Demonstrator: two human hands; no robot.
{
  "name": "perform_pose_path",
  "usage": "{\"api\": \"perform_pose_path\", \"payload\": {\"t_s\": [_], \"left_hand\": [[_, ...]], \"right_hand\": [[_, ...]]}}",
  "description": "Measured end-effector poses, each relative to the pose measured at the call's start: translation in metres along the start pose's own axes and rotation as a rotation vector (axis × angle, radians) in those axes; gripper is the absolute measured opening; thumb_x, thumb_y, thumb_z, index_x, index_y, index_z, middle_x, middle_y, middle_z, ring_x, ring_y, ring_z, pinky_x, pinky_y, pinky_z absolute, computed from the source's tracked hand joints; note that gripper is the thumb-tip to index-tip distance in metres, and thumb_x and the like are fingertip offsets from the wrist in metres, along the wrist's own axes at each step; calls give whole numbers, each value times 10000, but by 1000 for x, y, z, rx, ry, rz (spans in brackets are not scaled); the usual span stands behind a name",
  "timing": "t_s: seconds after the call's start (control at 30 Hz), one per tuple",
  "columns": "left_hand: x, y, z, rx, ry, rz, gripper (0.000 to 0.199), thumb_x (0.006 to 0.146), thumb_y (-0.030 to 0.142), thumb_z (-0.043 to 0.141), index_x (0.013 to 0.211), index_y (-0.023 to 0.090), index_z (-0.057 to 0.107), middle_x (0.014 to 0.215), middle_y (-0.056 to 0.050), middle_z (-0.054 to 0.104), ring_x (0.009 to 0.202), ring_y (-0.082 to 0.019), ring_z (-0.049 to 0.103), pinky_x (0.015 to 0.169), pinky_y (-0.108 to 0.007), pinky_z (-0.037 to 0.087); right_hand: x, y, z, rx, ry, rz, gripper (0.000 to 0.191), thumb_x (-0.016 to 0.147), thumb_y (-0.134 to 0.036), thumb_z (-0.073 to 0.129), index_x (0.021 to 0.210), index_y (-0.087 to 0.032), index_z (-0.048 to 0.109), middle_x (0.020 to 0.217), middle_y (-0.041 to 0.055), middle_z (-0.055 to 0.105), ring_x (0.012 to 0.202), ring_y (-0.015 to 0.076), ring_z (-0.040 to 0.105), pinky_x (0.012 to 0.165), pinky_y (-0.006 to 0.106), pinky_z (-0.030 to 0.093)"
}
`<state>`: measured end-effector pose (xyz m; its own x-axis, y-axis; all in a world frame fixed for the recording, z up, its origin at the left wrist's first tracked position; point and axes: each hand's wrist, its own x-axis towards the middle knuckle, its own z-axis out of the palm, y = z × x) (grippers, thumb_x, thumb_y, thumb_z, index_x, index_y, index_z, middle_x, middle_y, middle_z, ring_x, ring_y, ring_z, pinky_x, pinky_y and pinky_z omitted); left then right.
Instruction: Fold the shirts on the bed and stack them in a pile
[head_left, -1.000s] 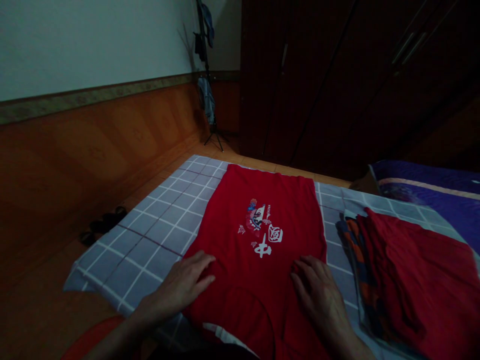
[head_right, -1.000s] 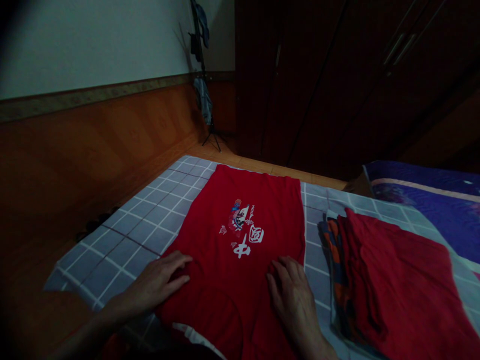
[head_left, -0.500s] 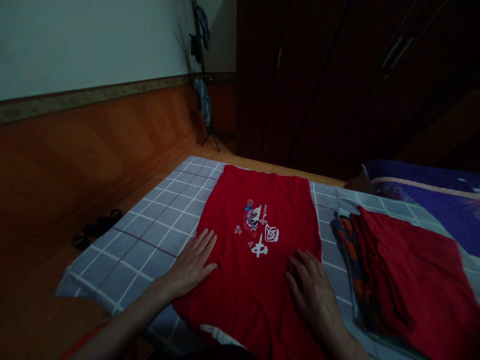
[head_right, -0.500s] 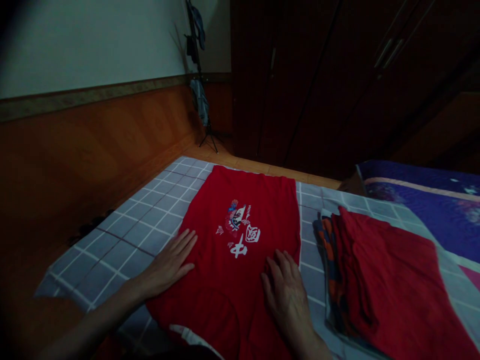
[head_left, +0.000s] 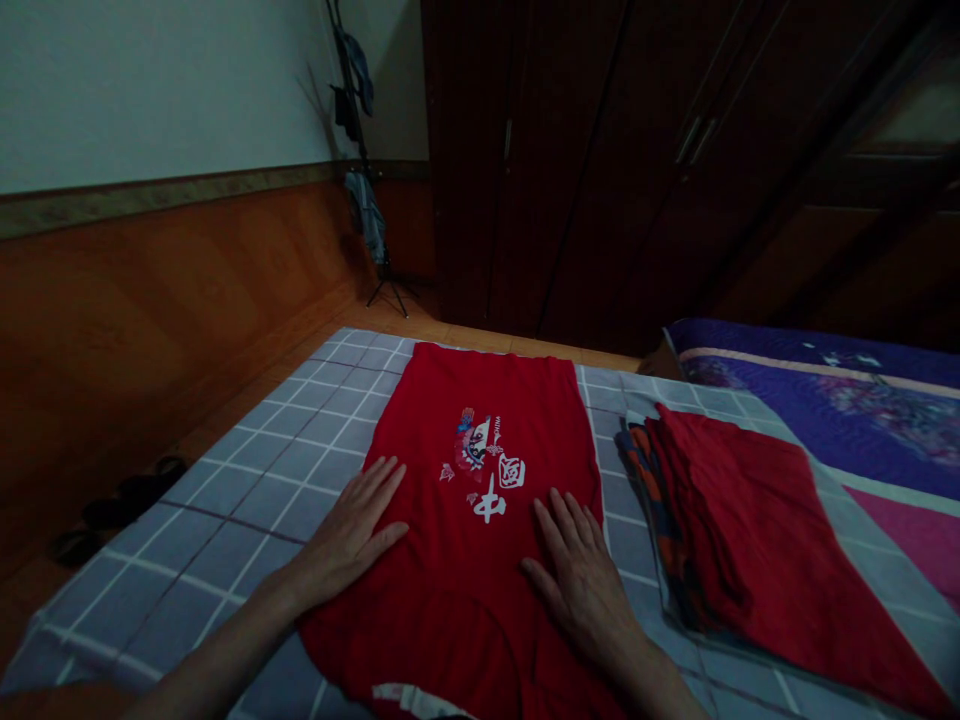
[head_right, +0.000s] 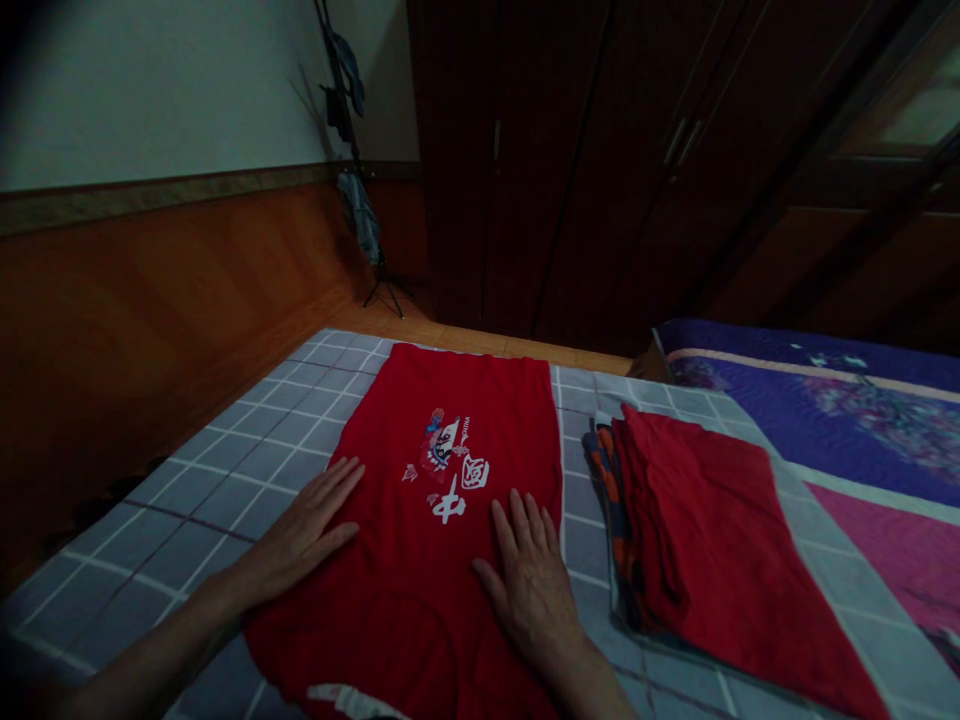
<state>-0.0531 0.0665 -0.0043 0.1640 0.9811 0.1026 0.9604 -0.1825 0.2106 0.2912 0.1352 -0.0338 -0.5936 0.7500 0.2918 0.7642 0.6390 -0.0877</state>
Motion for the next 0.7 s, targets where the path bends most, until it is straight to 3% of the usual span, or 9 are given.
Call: {"api": "perform_pose_path", "payload": {"t_s": [0.1, 0.2, 0.37, 0.57, 0.7], "left_hand": [[48, -28, 0, -66, 51, -74, 617, 945, 489, 333, 1472, 179, 257, 1527, -86, 272, 1409, -238, 216, 1145, -417, 220], [106, -62, 7, -96, 34, -173, 667, 890, 510, 405, 1388, 67, 411, 1466, -171, 370, 1375, -292, 293, 1136, -430, 227], [189, -103, 19, -130, 124, -187, 583, 835, 472, 482, 1292, 111, 519, 1381, -140, 493, 1304, -272, 416, 1103, -391, 297], [242, -128, 30, -209, 305, -415, 480, 877, 343, 399, 1294, 119, 483, 1214, -143, 605, 1062, -227, 606, 907, -350, 473], [256, -140, 29, -234, 304, -508, 413, 863, 387, 451, 1177, 151, 580, 1124, -124, 662, 971, -219, 644, 799, -296, 489]], "right_hand": [[1, -1, -3, 24, -34, 17, 616, 895, -531, 450, 1395, -173, 425, 1476, 150, 339, 1372, 325, 263, 1062, 520, 328], [0, -2, -5, 71, -59, 37, 598, 892, -520, 461, 1390, -190, 436, 1472, 132, 353, 1371, 321, 266, 1070, 525, 318], [19, 11, -12, 212, -50, 190, 538, 889, -441, 473, 1335, -141, 494, 1414, 145, 438, 1310, 289, 385, 1043, 464, 377], [121, 68, -20, 200, 128, 549, 446, 890, -390, 439, 1222, -118, 564, 1214, 134, 602, 1127, 232, 550, 976, 338, 413], [191, 109, -9, 113, 144, 720, 409, 915, -349, 431, 1164, -67, 590, 1147, 183, 618, 1105, 258, 555, 958, 350, 401]]}}
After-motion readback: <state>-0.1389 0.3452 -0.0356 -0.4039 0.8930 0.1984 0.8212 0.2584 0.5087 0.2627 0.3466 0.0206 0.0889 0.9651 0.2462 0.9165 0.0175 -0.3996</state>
